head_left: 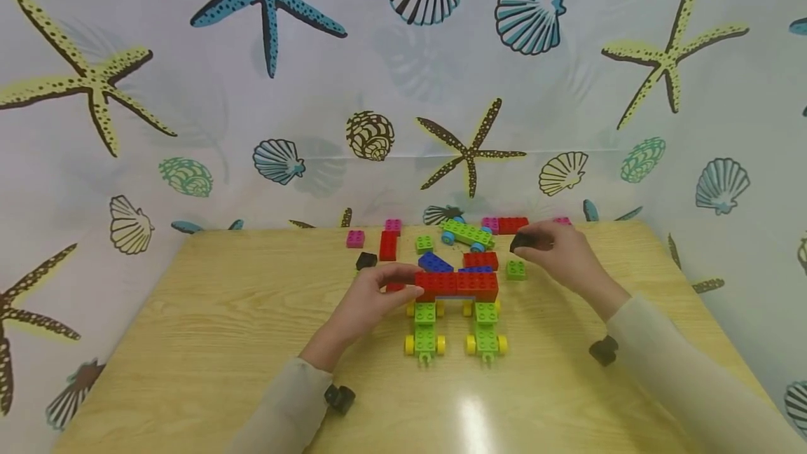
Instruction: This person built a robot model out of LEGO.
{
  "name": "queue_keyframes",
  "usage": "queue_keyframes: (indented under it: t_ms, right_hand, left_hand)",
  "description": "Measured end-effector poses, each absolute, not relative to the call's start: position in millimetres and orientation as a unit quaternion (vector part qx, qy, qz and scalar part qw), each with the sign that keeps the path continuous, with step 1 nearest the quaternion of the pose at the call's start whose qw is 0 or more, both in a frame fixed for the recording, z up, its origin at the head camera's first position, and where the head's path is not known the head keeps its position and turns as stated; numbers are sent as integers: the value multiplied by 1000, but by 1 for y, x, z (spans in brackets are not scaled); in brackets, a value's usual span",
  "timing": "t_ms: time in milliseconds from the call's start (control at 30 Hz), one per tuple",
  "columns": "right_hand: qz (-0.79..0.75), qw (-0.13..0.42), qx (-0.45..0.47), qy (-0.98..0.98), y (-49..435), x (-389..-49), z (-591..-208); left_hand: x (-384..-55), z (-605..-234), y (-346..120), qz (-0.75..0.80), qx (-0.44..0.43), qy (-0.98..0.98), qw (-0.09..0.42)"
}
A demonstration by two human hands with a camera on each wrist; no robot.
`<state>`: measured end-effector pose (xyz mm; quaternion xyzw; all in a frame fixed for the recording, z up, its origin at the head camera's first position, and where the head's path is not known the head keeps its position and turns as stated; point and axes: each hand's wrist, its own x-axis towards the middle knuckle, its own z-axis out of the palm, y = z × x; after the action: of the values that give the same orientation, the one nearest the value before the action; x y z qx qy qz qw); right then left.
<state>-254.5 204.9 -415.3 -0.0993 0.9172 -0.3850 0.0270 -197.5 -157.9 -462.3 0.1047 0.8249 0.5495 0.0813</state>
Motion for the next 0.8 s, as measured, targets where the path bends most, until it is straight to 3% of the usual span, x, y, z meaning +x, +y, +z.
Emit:
queue_keyframes:
  t_ms: [800]
  right_hand:
    - [-414, 25, -174, 893, 188, -219, -409]
  left_hand:
    - [-199, -459, -157, 546, 103, 827, 84]
